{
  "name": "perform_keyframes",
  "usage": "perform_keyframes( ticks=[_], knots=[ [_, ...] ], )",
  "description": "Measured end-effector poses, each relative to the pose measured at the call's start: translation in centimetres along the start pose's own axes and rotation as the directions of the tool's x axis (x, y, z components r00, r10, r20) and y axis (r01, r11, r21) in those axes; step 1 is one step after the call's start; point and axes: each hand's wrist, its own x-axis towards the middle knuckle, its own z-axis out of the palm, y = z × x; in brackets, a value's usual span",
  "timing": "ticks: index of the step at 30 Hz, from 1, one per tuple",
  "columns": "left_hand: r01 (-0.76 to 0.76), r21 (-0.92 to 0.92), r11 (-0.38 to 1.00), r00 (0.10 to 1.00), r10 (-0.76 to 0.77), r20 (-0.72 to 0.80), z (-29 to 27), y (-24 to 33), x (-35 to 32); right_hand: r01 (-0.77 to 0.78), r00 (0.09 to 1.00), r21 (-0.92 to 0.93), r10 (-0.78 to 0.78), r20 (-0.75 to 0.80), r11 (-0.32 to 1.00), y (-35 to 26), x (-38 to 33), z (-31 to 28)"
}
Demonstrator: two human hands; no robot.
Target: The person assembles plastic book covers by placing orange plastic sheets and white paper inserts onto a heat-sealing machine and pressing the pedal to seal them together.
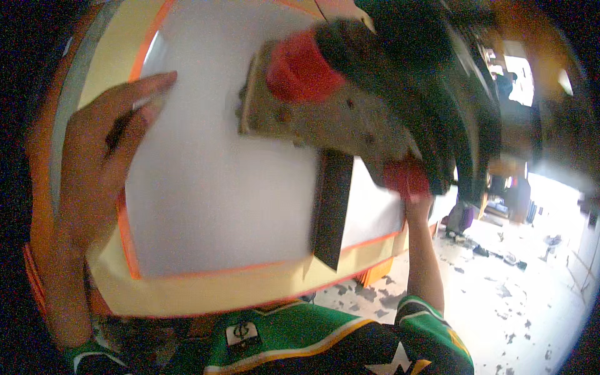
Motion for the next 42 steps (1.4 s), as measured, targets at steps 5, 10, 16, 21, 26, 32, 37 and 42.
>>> perform_keyframes(
  ticks=[5, 10, 16, 21, 26, 32, 37, 42],
  knots=[
    [0.108, -0.030, 0.994, 0.994, -0.107, 0.007, 0.2, 0.4, 0.2, -0.094, 0.996, 0.172, 0.094, 0.006, 0.981, -2.6, 0.4, 1.0],
    [0.043, -0.106, 0.993, 0.998, -0.047, -0.036, 0.0, -0.9, 0.0, -0.027, 0.997, 0.337, 0.050, -0.061, 0.941, -1.7, 0.2, 1.1],
    [0.141, -0.167, 0.976, 0.990, -0.143, 0.004, -1.3, 2.4, -3.6, -0.096, 0.989, 0.447, 0.035, 0.143, 0.889, -2.8, -2.7, -0.8],
    [0.184, -0.151, 0.971, 0.981, -0.173, 0.084, -0.5, 4.4, -8.5, -0.161, 0.982, 0.405, 0.103, 0.161, 0.900, -3.8, -7.9, -2.8],
    [0.069, 0.011, 0.998, 0.994, -0.068, -0.088, 1.0, 4.6, -10.8, -0.128, 0.990, 0.352, 0.099, 0.100, 0.927, -4.3, -10.5, -2.2],
    [0.103, -0.007, 0.995, 0.974, -0.102, -0.202, 1.7, 3.6, -11.0, -0.034, 0.992, 0.459, 0.085, -0.091, 0.888, -3.4, -11.0, -1.1],
    [0.084, -0.041, 0.996, 0.967, -0.092, -0.236, 2.0, 3.7, -10.9, -0.075, 0.991, 0.533, 0.121, -0.051, 0.843, -3.6, -11.3, -1.0],
    [0.055, -0.027, 0.998, 0.967, -0.060, -0.249, 2.3, 3.2, -10.8, -0.085, 0.986, 0.409, 0.137, -0.098, 0.908, -3.9, -11.5, -0.9]
  ],
)
